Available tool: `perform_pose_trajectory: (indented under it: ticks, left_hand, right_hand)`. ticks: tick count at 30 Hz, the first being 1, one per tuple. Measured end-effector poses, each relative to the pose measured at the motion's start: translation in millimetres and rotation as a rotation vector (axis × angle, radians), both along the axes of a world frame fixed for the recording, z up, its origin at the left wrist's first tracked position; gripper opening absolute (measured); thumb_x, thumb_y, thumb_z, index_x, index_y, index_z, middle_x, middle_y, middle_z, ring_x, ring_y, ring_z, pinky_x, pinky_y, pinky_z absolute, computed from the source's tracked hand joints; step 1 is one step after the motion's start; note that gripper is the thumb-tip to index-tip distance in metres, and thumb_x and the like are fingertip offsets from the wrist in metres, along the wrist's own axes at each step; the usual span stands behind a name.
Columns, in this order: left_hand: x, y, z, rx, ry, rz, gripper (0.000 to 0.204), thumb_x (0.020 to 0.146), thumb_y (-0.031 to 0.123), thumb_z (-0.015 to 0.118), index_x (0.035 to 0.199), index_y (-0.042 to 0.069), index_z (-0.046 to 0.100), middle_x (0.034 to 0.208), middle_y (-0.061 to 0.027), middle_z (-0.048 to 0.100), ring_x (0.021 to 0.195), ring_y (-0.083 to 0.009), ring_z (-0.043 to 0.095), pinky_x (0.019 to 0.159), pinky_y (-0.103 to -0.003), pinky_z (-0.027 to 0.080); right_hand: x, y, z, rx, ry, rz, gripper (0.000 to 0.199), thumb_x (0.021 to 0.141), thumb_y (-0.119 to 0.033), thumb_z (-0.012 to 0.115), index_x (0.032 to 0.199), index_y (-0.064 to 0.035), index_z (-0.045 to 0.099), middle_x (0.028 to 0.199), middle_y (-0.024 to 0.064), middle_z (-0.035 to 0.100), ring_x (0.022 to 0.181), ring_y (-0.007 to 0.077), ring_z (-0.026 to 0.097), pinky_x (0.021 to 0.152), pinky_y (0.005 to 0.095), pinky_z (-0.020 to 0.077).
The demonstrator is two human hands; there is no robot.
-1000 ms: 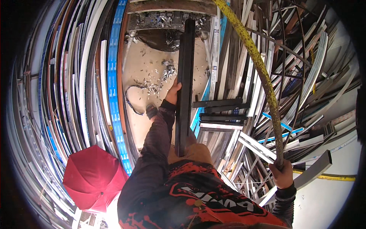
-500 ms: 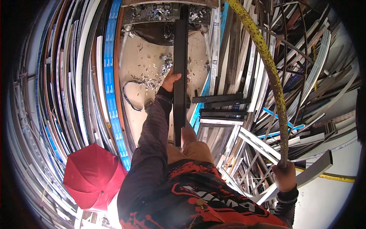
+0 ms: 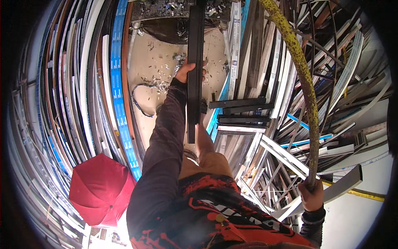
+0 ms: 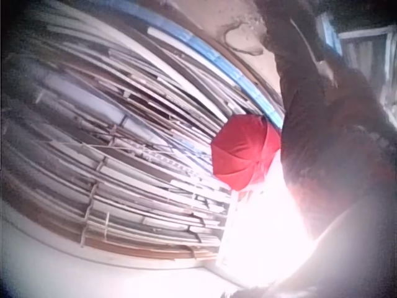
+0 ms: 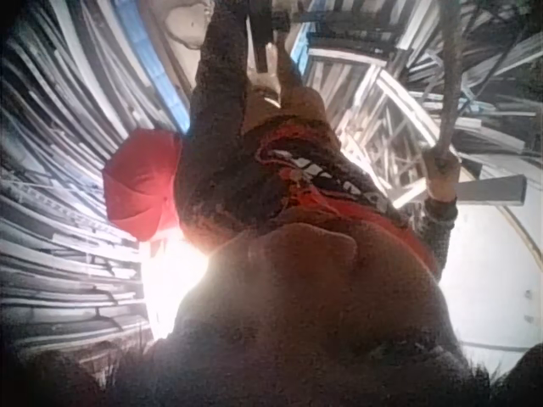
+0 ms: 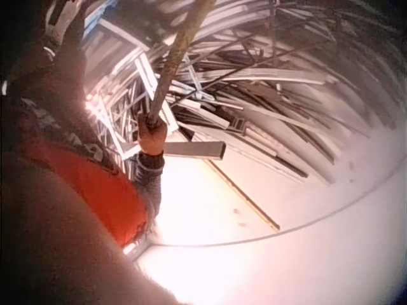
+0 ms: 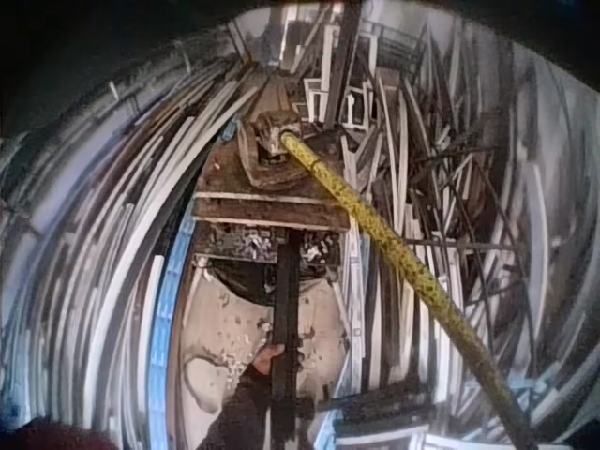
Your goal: The person organizes long metal profiles in a storage area by picking them up and placing them onto racks.
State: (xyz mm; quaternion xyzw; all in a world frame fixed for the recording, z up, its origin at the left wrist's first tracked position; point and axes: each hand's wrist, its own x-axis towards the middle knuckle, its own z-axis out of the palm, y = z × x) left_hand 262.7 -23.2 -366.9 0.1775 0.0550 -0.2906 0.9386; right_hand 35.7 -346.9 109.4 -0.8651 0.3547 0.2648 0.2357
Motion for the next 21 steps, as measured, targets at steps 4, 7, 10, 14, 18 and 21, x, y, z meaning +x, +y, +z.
perform_pose_trajectory:
  ticks: [4, 7, 10, 14, 18, 21]
  left_hand:
    - [-5.6, 18.3, -5.4, 0.077, 0.014, 0.010, 0.052, 0.084, 0.028, 0.069, 0.126, 0.004, 0.049, 0.112, -0.0139, 0.058, 0.090, -0.0291, 0.061, 0.069, -0.044, 0.058]
    - [0.0, 3.1, -0.8, 0.039, -0.003, 0.004, 0.052, 0.084, 0.028, 0.069, 0.125, 0.003, 0.050, 0.112, -0.0137, 0.058, 0.090, -0.0279, 0.061, 0.070, -0.044, 0.058]
    - [15.2, -28.2, 4.0, -0.025, -0.011, -0.055, 0.053, 0.085, 0.030, 0.068, 0.125, 0.001, 0.050, 0.111, -0.0129, 0.059, 0.090, -0.0275, 0.061, 0.072, -0.044, 0.057]
    - [-0.9, -1.4, -5.4, -0.057, 0.072, -0.074, 0.053, 0.086, 0.031, 0.068, 0.127, 0.003, 0.051, 0.111, -0.0117, 0.060, 0.091, -0.0267, 0.061, 0.073, -0.044, 0.056]
    - [1.8, 11.8, -7.9, 0.018, -0.026, -0.045, 0.050, 0.085, 0.030, 0.068, 0.125, 0.006, 0.051, 0.112, -0.0110, 0.059, 0.093, -0.0264, 0.062, 0.073, -0.044, 0.056]
    - [8.3, -3.2, 0.1, -0.036, -0.043, -0.039, 0.050, 0.085, 0.030, 0.069, 0.125, 0.006, 0.050, 0.112, -0.0111, 0.058, 0.093, -0.0271, 0.062, 0.074, -0.045, 0.057]
  right_hand:
    - [-24.1, -29.7, -92.9, 0.216, -0.103, 0.019, 0.014, 0.081, -0.010, 0.068, 0.085, -0.0008, 0.059, 0.066, 0.0051, 0.056, 0.056, 0.0139, 0.049, 0.052, 0.0304, 0.0397]
    - [-66.1, -73.7, -346.0, 0.066, -0.284, 0.322, 0.024, 0.083, -0.021, 0.070, 0.090, -0.0009, 0.060, 0.069, 0.0093, 0.057, 0.058, 0.0228, 0.052, 0.053, 0.0355, 0.0401]
    - [3.7, -44.8, -464.1, 0.149, -0.327, 0.213, 0.024, 0.086, -0.024, 0.067, 0.081, -0.0018, 0.059, 0.065, 0.0128, 0.057, 0.057, 0.0286, 0.054, 0.053, 0.0415, 0.0405]
    - [-23.5, -33.3, -372.8, 0.166, -0.217, 0.253, 0.024, 0.082, -0.022, 0.067, 0.077, -0.0004, 0.058, 0.060, 0.0131, 0.055, 0.053, 0.0284, 0.054, 0.052, 0.0412, 0.0408]
    - [-41.2, -34.4, -195.5, 0.196, -0.224, 0.142, 0.014, 0.081, -0.009, 0.065, 0.077, -0.0049, 0.053, 0.065, -0.0013, 0.046, 0.061, 0.0077, 0.040, 0.053, 0.0281, 0.0308]
    - [-35.3, -30.2, -57.3, 0.029, -0.082, 0.064, 0.017, 0.080, -0.001, 0.065, 0.090, -0.0043, 0.052, 0.070, -0.0018, 0.046, 0.064, 0.0078, 0.045, 0.058, 0.0253, 0.0380]
